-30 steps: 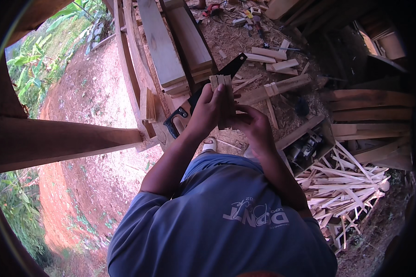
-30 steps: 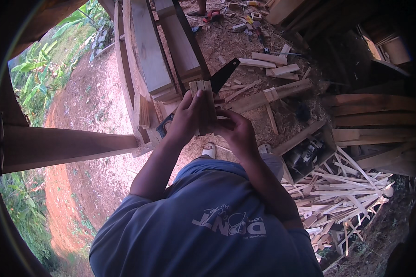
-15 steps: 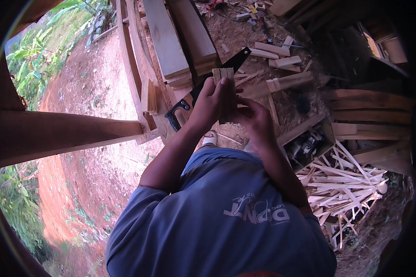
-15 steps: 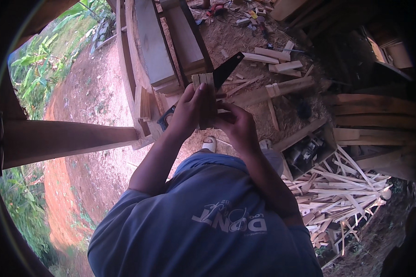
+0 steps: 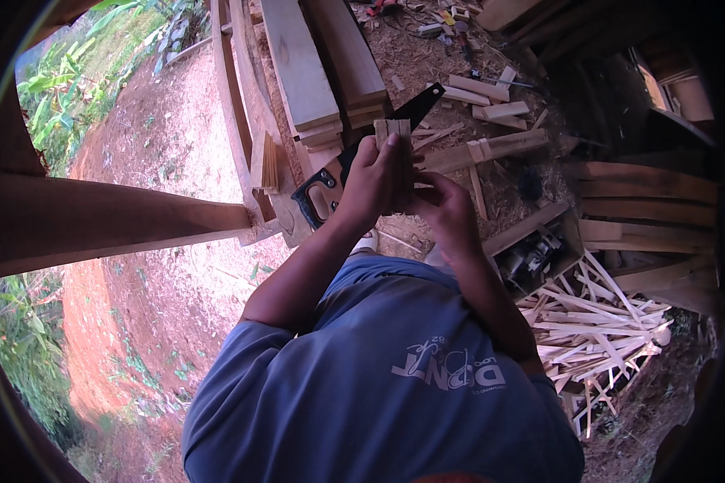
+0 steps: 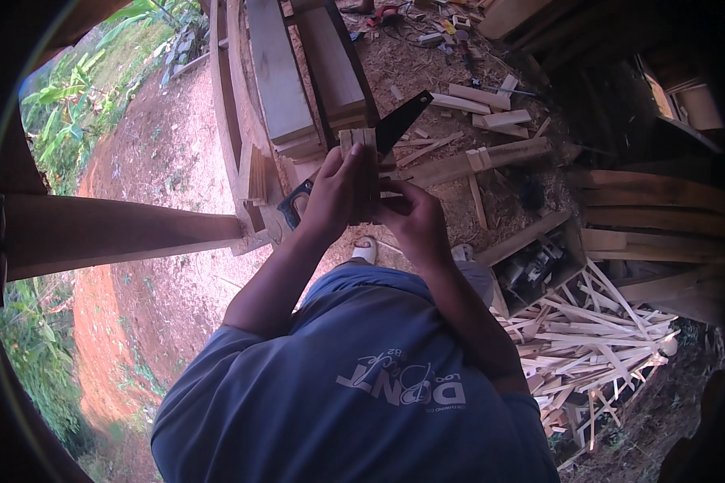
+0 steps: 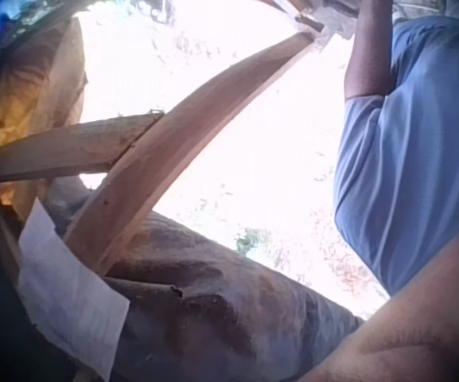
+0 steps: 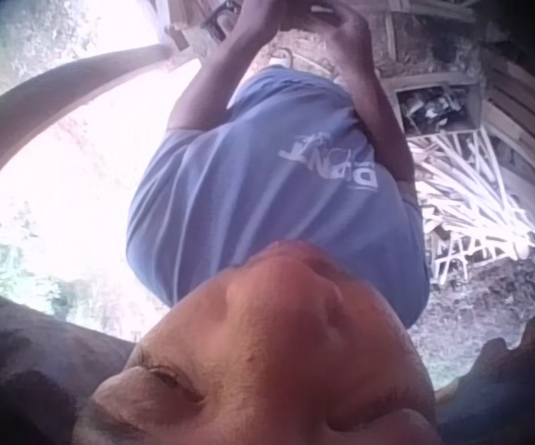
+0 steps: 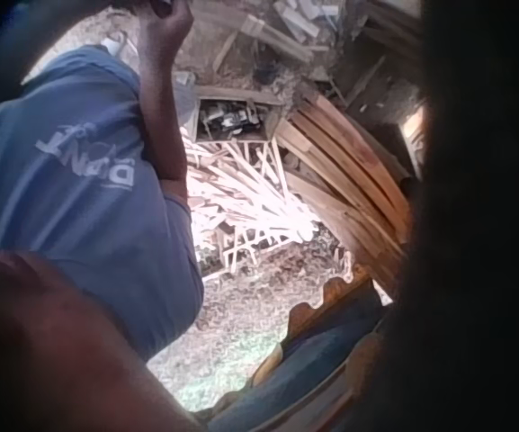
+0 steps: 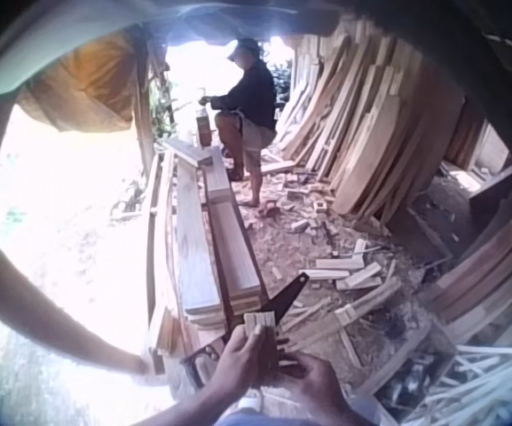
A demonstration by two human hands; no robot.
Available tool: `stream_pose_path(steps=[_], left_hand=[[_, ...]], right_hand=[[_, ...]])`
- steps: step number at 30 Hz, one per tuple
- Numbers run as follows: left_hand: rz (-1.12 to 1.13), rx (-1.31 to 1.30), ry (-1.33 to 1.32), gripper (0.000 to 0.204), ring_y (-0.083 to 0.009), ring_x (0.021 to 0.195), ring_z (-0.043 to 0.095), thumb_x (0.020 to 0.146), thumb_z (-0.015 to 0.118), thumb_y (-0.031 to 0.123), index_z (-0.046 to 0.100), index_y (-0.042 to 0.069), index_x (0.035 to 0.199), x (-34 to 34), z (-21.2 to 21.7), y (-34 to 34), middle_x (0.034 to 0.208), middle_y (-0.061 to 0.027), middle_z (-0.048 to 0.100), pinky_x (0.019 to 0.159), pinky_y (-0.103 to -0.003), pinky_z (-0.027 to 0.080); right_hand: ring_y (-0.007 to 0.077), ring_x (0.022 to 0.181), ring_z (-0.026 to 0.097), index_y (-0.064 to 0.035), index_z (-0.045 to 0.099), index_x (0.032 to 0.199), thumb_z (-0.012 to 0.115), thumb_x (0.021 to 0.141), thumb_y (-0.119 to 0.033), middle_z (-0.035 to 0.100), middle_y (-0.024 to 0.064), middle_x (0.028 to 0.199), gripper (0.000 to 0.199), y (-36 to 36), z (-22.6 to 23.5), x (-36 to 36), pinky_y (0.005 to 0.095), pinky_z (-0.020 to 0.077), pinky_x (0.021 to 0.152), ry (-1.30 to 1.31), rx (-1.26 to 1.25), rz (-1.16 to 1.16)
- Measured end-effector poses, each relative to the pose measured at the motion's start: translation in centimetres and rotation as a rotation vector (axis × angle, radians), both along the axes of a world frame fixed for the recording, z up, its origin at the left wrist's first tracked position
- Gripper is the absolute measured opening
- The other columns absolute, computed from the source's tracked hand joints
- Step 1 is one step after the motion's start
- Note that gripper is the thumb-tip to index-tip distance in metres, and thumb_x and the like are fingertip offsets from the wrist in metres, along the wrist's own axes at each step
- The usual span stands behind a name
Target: The person uses a hand saw to cut a wooden plank into smaller pieces on a workbench. They hold the wood steady with one hand while sawing with the other, then stack the cut pieces together.
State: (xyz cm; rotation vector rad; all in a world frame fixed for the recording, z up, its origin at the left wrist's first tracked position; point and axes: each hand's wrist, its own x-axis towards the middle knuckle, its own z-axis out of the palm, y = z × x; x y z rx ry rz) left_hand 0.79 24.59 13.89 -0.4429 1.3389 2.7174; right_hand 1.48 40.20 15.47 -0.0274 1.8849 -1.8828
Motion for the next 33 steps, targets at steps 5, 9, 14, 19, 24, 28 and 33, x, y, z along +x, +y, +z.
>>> stream_pose_path(steps=[5, 9, 14, 19, 24, 28, 33], left_hand=[[-0.046, -0.091, 0.001, 0.030, -0.0193, 0.090, 0.072, 0.110, 0.055, 0.031, 0.050, 0.002, 0.117, 0.4, -0.5, -0.5, 0.108, -0.0158, 0.070, 0.074, -0.033, 0.063], [-0.024, -0.089, -0.046, 0.030, -0.0191, 0.087, 0.072, 0.110, 0.056, 0.031, 0.051, 0.003, 0.116, 0.8, 0.0, -0.5, 0.108, -0.0165, 0.070, 0.072, -0.033, 0.063], [0.000, -0.062, -0.071, 0.027, -0.0192, 0.091, 0.071, 0.110, 0.055, 0.030, 0.052, 0.003, 0.115, 1.4, -1.1, -0.6, 0.106, -0.0143, 0.069, 0.073, -0.034, 0.062], [-0.029, -0.085, -0.076, 0.027, -0.0195, 0.092, 0.070, 0.110, 0.055, 0.029, 0.053, 0.003, 0.117, 2.5, -0.8, -1.3, 0.105, -0.0135, 0.068, 0.076, -0.035, 0.062], [-0.035, -0.125, -0.099, 0.035, -0.0215, 0.095, 0.071, 0.111, 0.054, 0.034, 0.054, 0.001, 0.120, 3.5, -1.3, -2.3, 0.104, -0.0143, 0.069, 0.077, -0.035, 0.062], [0.035, -0.045, -0.145, 0.038, -0.0244, 0.094, 0.073, 0.110, 0.053, 0.038, 0.052, 0.001, 0.118, 4.3, -2.4, -3.0, 0.103, -0.0153, 0.069, 0.074, -0.037, 0.063], [0.244, 0.030, -0.071, 0.039, -0.0251, 0.092, 0.074, 0.110, 0.051, 0.041, 0.052, 0.002, 0.116, 5.2, -2.8, -1.9, 0.099, -0.0160, 0.070, 0.072, -0.037, 0.064]], right_hand=[[0.0161, 0.092, 0.076, 0.0028, 0.067, 0.119, 0.080, 0.090, -0.012, 0.078, 0.0125, 0.098, 0.035, -0.2, -0.2, 0.6, 0.0287, 0.0585, 0.083, 0.043, 0.041, 0.005], [0.0152, 0.092, 0.075, 0.0022, 0.066, 0.118, 0.079, 0.092, -0.013, 0.078, 0.0113, 0.098, 0.033, -0.5, -0.8, 0.9, 0.0284, 0.0574, 0.082, 0.064, 0.071, 0.023], [0.0149, 0.094, 0.075, 0.0017, 0.066, 0.118, 0.078, 0.092, -0.013, 0.078, 0.0096, 0.098, 0.033, -0.8, -1.2, 1.7, 0.0286, 0.0566, 0.082, 0.059, 0.135, 0.050], [0.0157, 0.097, 0.075, 0.0025, 0.064, 0.123, 0.077, 0.093, -0.013, 0.077, 0.0110, 0.102, 0.036, -1.2, -1.5, 2.4, 0.0298, 0.0570, 0.086, 0.027, 0.036, 0.068], [0.0167, 0.100, 0.074, 0.0046, 0.061, 0.128, 0.076, 0.095, -0.012, 0.077, 0.0132, 0.109, 0.040, -0.8, -2.0, 2.6, 0.0302, 0.0572, 0.090, 0.043, 0.029, 0.189], [0.0187, 0.102, 0.074, 0.0054, 0.056, 0.135, 0.075, 0.095, -0.010, 0.075, 0.0155, 0.112, 0.047, 0.0, -2.2, 2.5, 0.0306, 0.0573, 0.091, -0.055, -0.009, 0.171], [0.0178, 0.102, 0.070, 0.0045, 0.047, 0.143, 0.074, 0.094, -0.005, 0.071, 0.0133, 0.110, 0.057, -0.2, -1.7, 3.4, 0.0301, 0.0558, 0.091, -0.274, -0.190, 0.086]])
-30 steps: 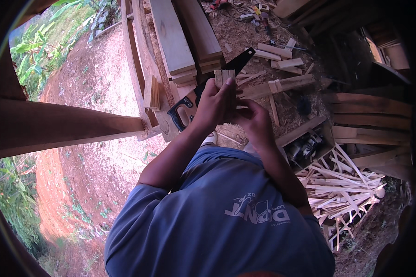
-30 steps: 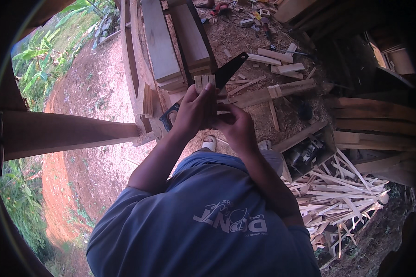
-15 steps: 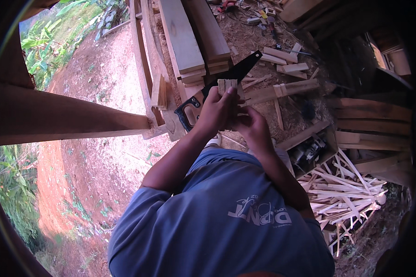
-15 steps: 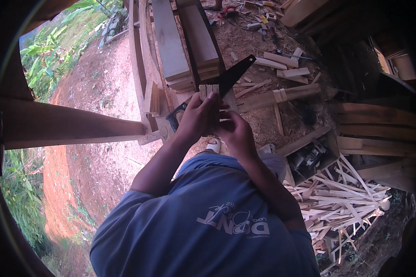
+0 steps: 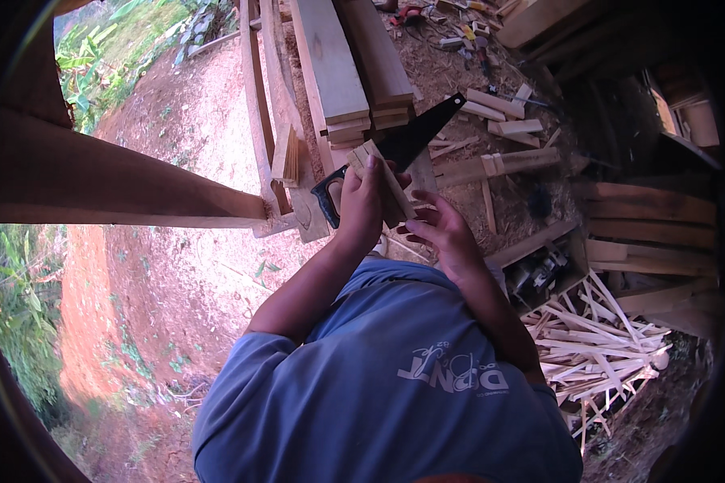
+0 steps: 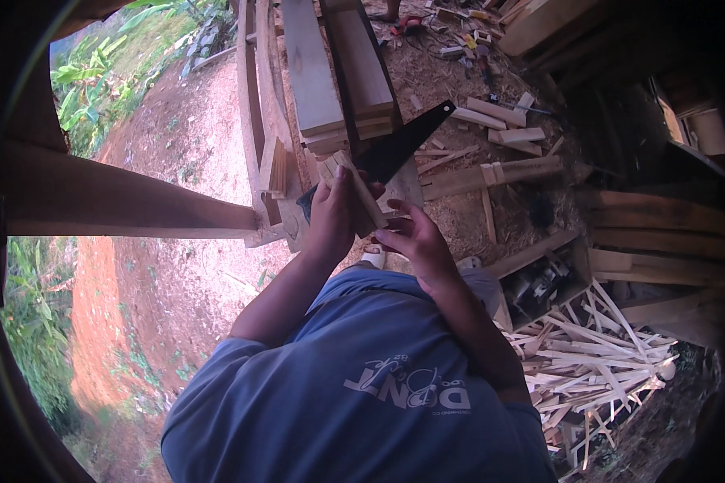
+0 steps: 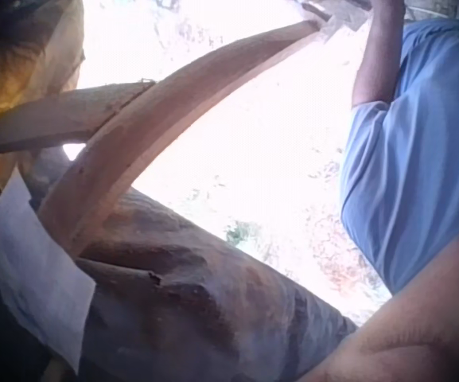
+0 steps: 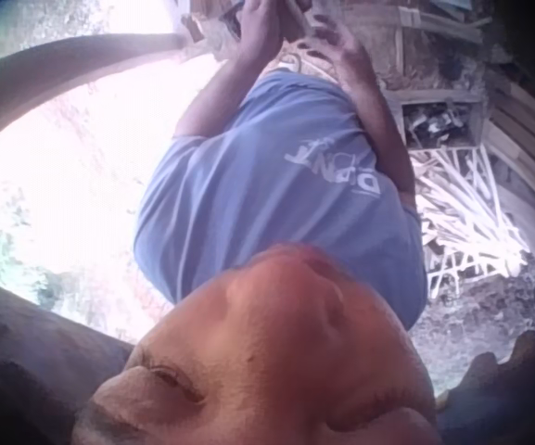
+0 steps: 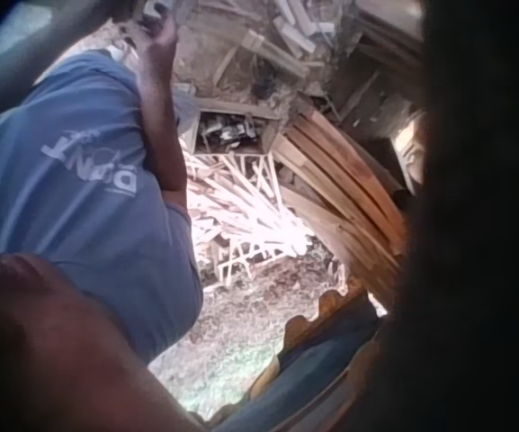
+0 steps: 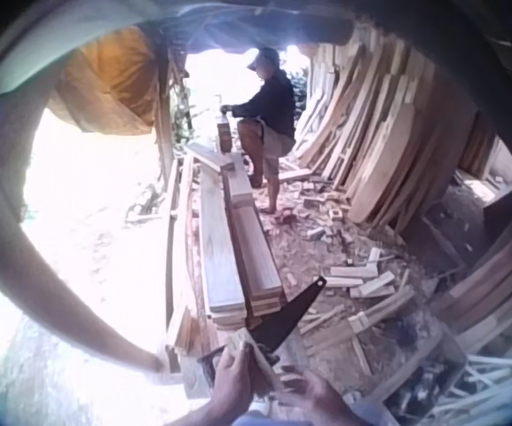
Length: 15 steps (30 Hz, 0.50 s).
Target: The person uses a hand saw to cut a wooden plank into smaller pieces on a workbench. They hold the wood steady with one hand while sawing with the other, then stack the cut pieces together.
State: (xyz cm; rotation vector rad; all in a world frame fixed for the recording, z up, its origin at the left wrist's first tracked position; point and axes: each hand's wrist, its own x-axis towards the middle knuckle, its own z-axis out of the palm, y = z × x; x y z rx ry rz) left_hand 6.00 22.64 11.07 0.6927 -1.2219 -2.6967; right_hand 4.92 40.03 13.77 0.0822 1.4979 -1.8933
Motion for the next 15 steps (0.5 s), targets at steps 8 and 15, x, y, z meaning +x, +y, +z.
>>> stream_pose_path(steps=[8, 15], left_hand=[[0.144, 0.007, 0.032, 0.040, -0.0243, 0.095, 0.073, 0.111, 0.051, 0.042, 0.053, 0.002, 0.118, 0.2, -0.3, 1.3, 0.100, -0.0174, 0.071, 0.077, -0.036, 0.062], [0.204, 0.068, 0.039, 0.041, -0.0255, 0.098, 0.073, 0.110, 0.053, 0.041, 0.052, 0.001, 0.119, -0.2, -0.3, 0.9, 0.101, -0.0172, 0.068, 0.085, -0.039, 0.063]], right_hand=[[0.0155, 0.101, 0.067, 0.0022, 0.046, 0.143, 0.077, 0.092, -0.005, 0.067, 0.0099, 0.108, 0.059, -2.0, -0.4, 0.8, 0.0288, 0.0541, 0.088, 0.051, 0.008, -0.106], [0.0132, 0.098, 0.066, -0.0007, 0.049, 0.142, 0.077, 0.092, -0.007, 0.066, 0.0050, 0.106, 0.058, -2.6, -1.1, 0.8, 0.0274, 0.0510, 0.085, 0.131, 0.128, -0.124]])
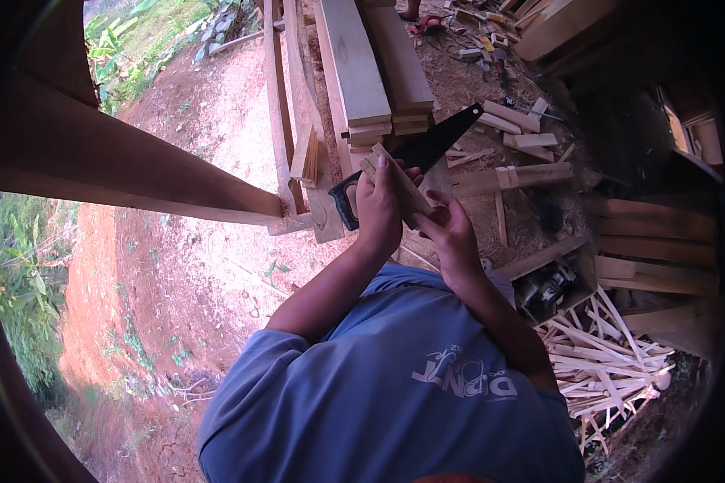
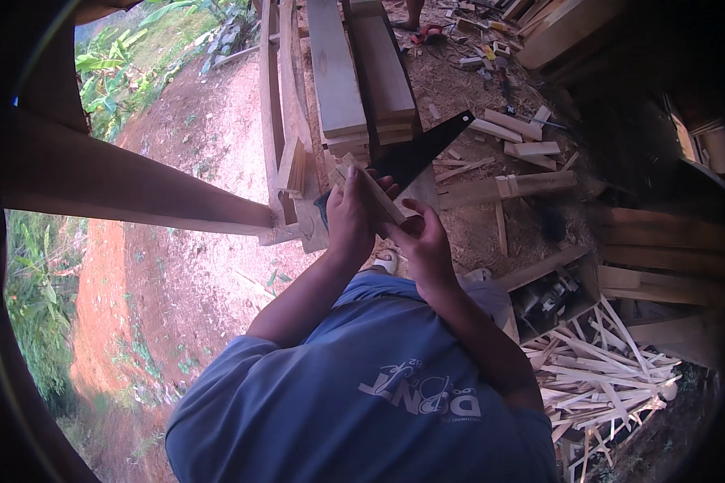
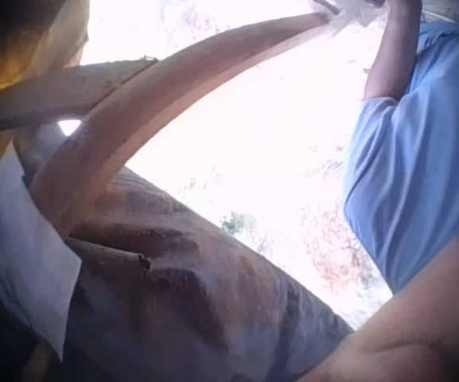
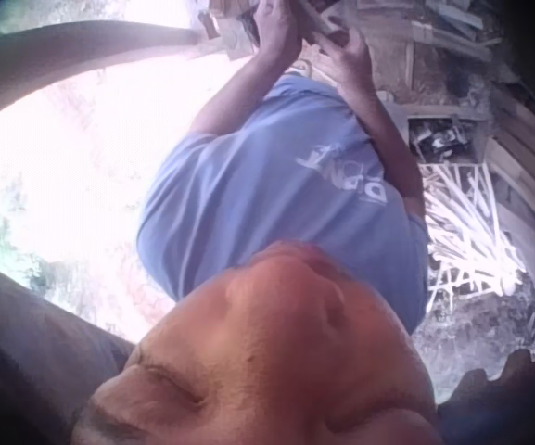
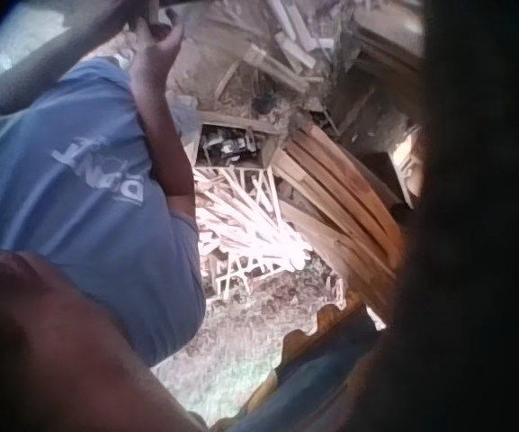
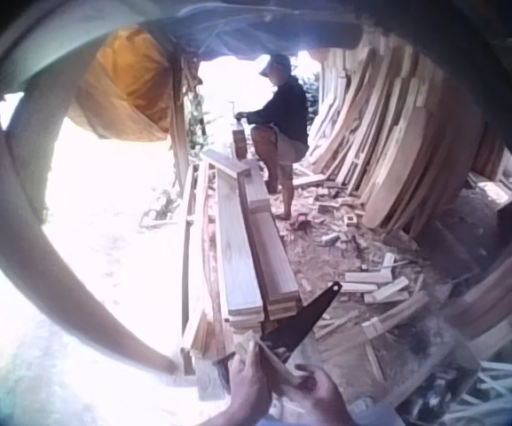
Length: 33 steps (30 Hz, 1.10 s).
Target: The person uses a hand saw to cut a wooden plank into smaller pieces on a workbench. They hold the wood steady with one hand while sawing with the other, then stack the cut pieces together.
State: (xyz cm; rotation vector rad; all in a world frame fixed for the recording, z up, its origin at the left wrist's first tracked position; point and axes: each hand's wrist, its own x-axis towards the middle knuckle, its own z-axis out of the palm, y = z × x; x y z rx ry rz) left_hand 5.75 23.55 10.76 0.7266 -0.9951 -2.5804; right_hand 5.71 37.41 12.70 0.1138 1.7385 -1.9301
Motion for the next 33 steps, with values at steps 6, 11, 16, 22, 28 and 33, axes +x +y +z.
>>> stream_pose_path(steps=[6, 11, 16, 22, 28, 33], left_hand=[[0.131, -0.031, -0.039, 0.047, -0.0344, 0.102, 0.073, 0.109, 0.053, 0.042, 0.051, -0.002, 0.125, 0.1, -0.5, -4.0, 0.112, -0.0228, 0.069, 0.091, -0.045, 0.062], [0.200, -0.463, -0.204, 0.032, -0.0275, 0.103, 0.071, 0.112, 0.048, 0.031, 0.052, -0.001, 0.112, 1.5, 0.1, -12.7, 0.101, -0.0138, 0.060, 0.089, -0.044, 0.064], [-0.180, -1.025, -0.657, 0.038, -0.0217, 0.088, 0.069, 0.107, 0.059, 0.034, 0.060, -0.003, 0.112, -0.3, -4.5, -22.8, 0.094, -0.0138, 0.068, 0.078, -0.037, 0.058], [-0.413, -1.682, -0.827, 0.057, -0.0434, 0.108, 0.070, 0.089, 0.078, 0.032, 0.059, -0.012, 0.121, -4.3, -7.2, -25.8, 0.113, -0.0321, 0.071, 0.092, -0.049, 0.055], [-0.349, -1.682, -0.784, 0.045, -0.0473, 0.103, 0.067, 0.084, 0.084, 0.026, 0.067, -0.009, 0.107, -5.2, -7.6, -25.1, 0.104, -0.0320, 0.069, 0.093, -0.049, 0.054], [-0.360, -1.776, -0.801, 0.048, -0.0398, 0.101, 0.073, 0.083, 0.084, 0.030, 0.071, -0.008, 0.109, -5.0, -8.8, -24.8, 0.105, -0.0260, 0.075, 0.089, -0.047, 0.056]], right_hand=[[0.0134, 0.096, 0.063, 0.0001, 0.049, 0.142, 0.078, 0.090, -0.006, 0.064, 0.0071, 0.104, 0.059, 0.9, 0.5, 0.2, 0.0274, 0.0510, 0.087, -0.050, -0.012, 0.093], [0.0120, 0.093, 0.061, -0.0029, 0.053, 0.140, 0.079, 0.087, -0.004, 0.062, 0.0051, 0.101, 0.059, 4.9, 1.2, 0.6, 0.0257, 0.0497, 0.085, -0.028, 0.107, 0.210], [0.0129, 0.091, 0.061, -0.0039, 0.053, 0.141, 0.077, 0.085, -0.003, 0.060, 0.0059, 0.103, 0.061, 9.9, -0.4, 1.7, 0.0268, 0.0513, 0.084, -0.052, 0.126, 0.045], [0.0134, 0.094, 0.063, -0.0037, 0.053, 0.142, 0.075, 0.087, -0.002, 0.062, 0.0055, 0.101, 0.060, 13.0, -2.4, 2.4, 0.0275, 0.0522, 0.086, -0.053, 0.141, -0.167], [0.0138, 0.095, 0.063, -0.0035, 0.053, 0.142, 0.075, 0.087, 0.000, 0.062, 0.0062, 0.104, 0.059, 14.0, -4.5, 3.0, 0.0274, 0.0516, 0.085, -0.016, 0.162, -0.270], [0.0137, 0.096, 0.062, -0.0055, 0.056, 0.139, 0.077, 0.084, -0.001, 0.063, 0.0044, 0.104, 0.059, 14.2, -8.3, 1.9, 0.0296, 0.0514, 0.083, 0.175, 0.342, -0.248]])
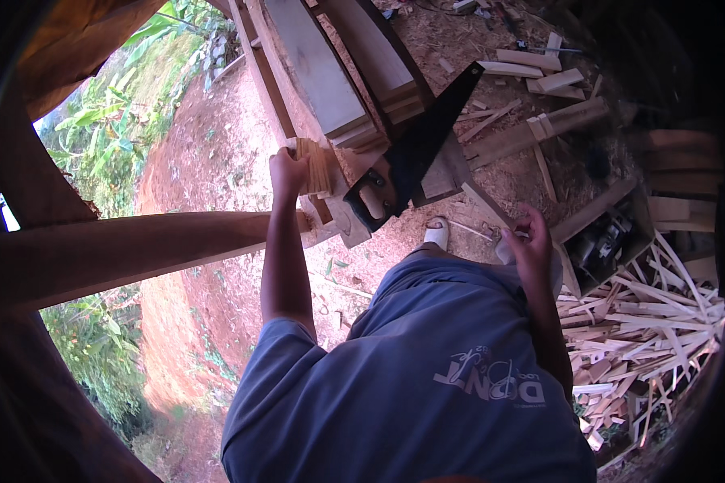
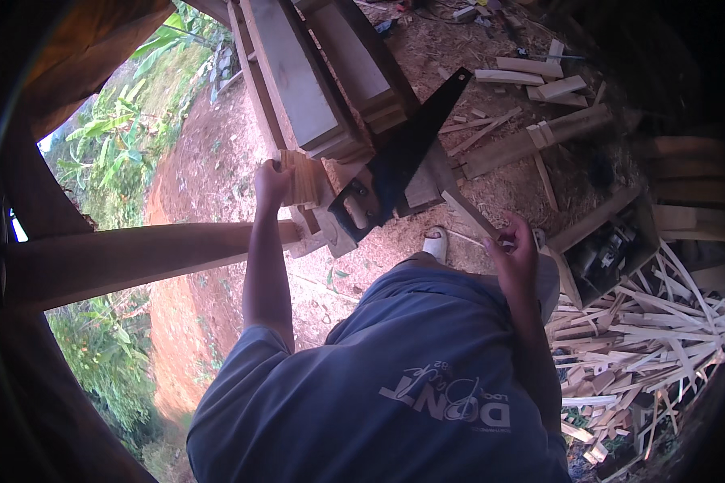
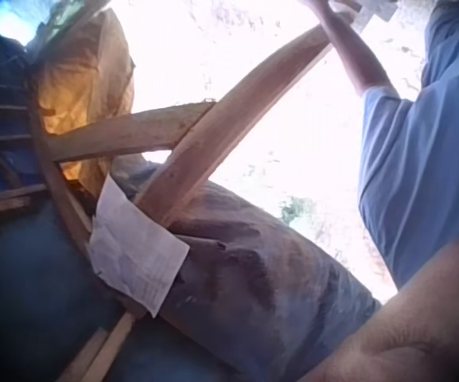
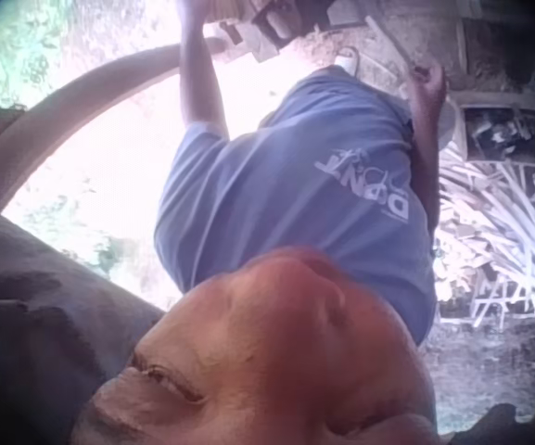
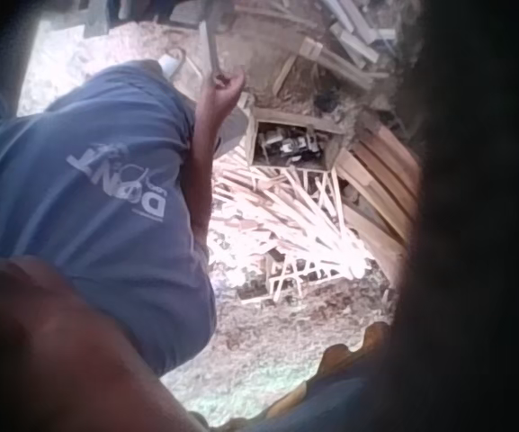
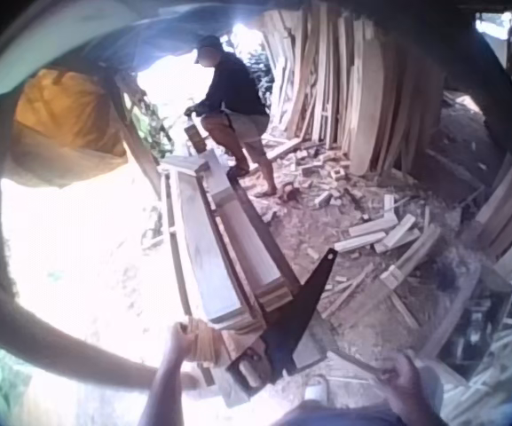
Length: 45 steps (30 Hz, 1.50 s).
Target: The person uses a hand saw to cut a wooden plank into smaller pieces on a workbench. They hold the wood steady with one hand while sawing with the other, then stack the cut pieces together.
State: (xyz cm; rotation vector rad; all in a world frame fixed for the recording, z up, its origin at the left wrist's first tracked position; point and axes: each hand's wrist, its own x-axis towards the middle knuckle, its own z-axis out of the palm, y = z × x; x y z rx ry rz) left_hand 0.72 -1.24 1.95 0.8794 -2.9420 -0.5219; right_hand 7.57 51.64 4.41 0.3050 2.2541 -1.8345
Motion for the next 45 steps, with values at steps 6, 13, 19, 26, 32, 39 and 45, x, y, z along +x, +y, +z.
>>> stream_pose_path(steps=[6, 13, 19, 26, 32, 39, 45], left_hand=[[-0.035, -0.024, 0.043, 0.046, -0.0419, 0.098, 0.071, 0.080, 0.086, 0.028, 0.071, -0.008, 0.105, -0.4, -0.7, 0.6, 0.101, -0.0271, 0.074, 0.088, -0.048, 0.056], [0.008, 0.017, 0.052, 0.043, -0.0446, 0.097, 0.071, 0.079, 0.085, 0.023, 0.072, -0.010, 0.103, -0.6, -0.8, 0.9, 0.098, -0.0297, 0.073, 0.089, -0.048, 0.056], [0.003, 0.053, -0.019, 0.046, -0.0413, 0.096, 0.074, 0.079, 0.085, 0.026, 0.072, -0.010, 0.105, -0.8, 0.4, 0.7, 0.099, -0.0280, 0.075, 0.087, -0.046, 0.058], [0.024, 0.075, -0.042, 0.048, -0.0404, 0.094, 0.074, 0.079, 0.085, 0.030, 0.071, -0.010, 0.104, -0.7, 0.1, 0.1, 0.097, -0.0272, 0.075, 0.085, -0.045, 0.057], [0.027, 0.083, -0.063, 0.051, -0.0417, 0.096, 0.073, 0.081, 0.084, 0.034, 0.071, -0.010, 0.104, -0.9, 0.6, 0.5, 0.099, -0.0280, 0.075, 0.086, -0.046, 0.057], [0.046, 0.061, -0.031, 0.052, -0.0429, 0.096, 0.073, 0.085, 0.082, 0.036, 0.069, -0.009, 0.108, -0.3, -0.2, 0.5, 0.101, -0.0284, 0.074, 0.087, -0.047, 0.056], [0.001, 0.054, 0.020, 0.047, -0.0446, 0.095, 0.072, 0.091, 0.077, 0.033, 0.066, -0.008, 0.109, 0.0, -1.5, 0.1, 0.099, -0.0276, 0.073, 0.085, -0.048, 0.055]], right_hand=[[0.0185, 0.093, 0.063, -0.0066, 0.057, 0.138, 0.080, 0.082, -0.003, 0.064, 0.0069, 0.101, 0.060, -2.9, -1.0, -4.4, 0.0331, 0.0517, 0.082, 0.204, 0.255, 0.131], [0.0329, 0.105, 0.066, -0.0057, 0.058, 0.133, 0.079, 0.081, 0.000, 0.066, 0.0155, 0.110, 0.056, -7.2, -1.7, -7.9, 0.0429, 0.0532, 0.092, 0.458, 0.417, 0.285], [0.0375, 0.112, 0.064, -0.0037, 0.059, 0.129, 0.076, 0.081, 0.002, 0.065, 0.0178, 0.117, 0.051, -7.8, -3.9, -8.4, 0.0453, 0.0522, 0.097, 0.478, 0.466, 0.342], [0.0391, 0.112, 0.063, -0.0026, 0.059, 0.127, 0.075, 0.081, 0.003, 0.063, 0.0181, 0.118, 0.049, -8.1, -4.9, -8.0, 0.0463, 0.0521, 0.097, 0.460, 0.470, 0.337], [0.0397, 0.111, 0.063, -0.0028, 0.058, 0.126, 0.076, 0.081, 0.001, 0.063, 0.0183, 0.117, 0.049, -8.3, -5.4, -7.8, 0.0471, 0.0520, 0.097, 0.467, 0.511, 0.341], [0.0394, 0.110, 0.063, -0.0029, 0.058, 0.125, 0.080, 0.079, -0.006, 0.063, 0.0190, 0.116, 0.050, -8.6, -5.4, -7.7, 0.0487, 0.0526, 0.094, 0.465, 0.534, 0.360], [0.0366, 0.101, 0.065, -0.0042, 0.067, 0.110, 0.081, 0.079, -0.008, 0.064, 0.0145, 0.108, 0.034, -8.9, -5.8, -7.8, 0.0473, 0.0543, 0.086, 0.496, 0.615, 0.332]])
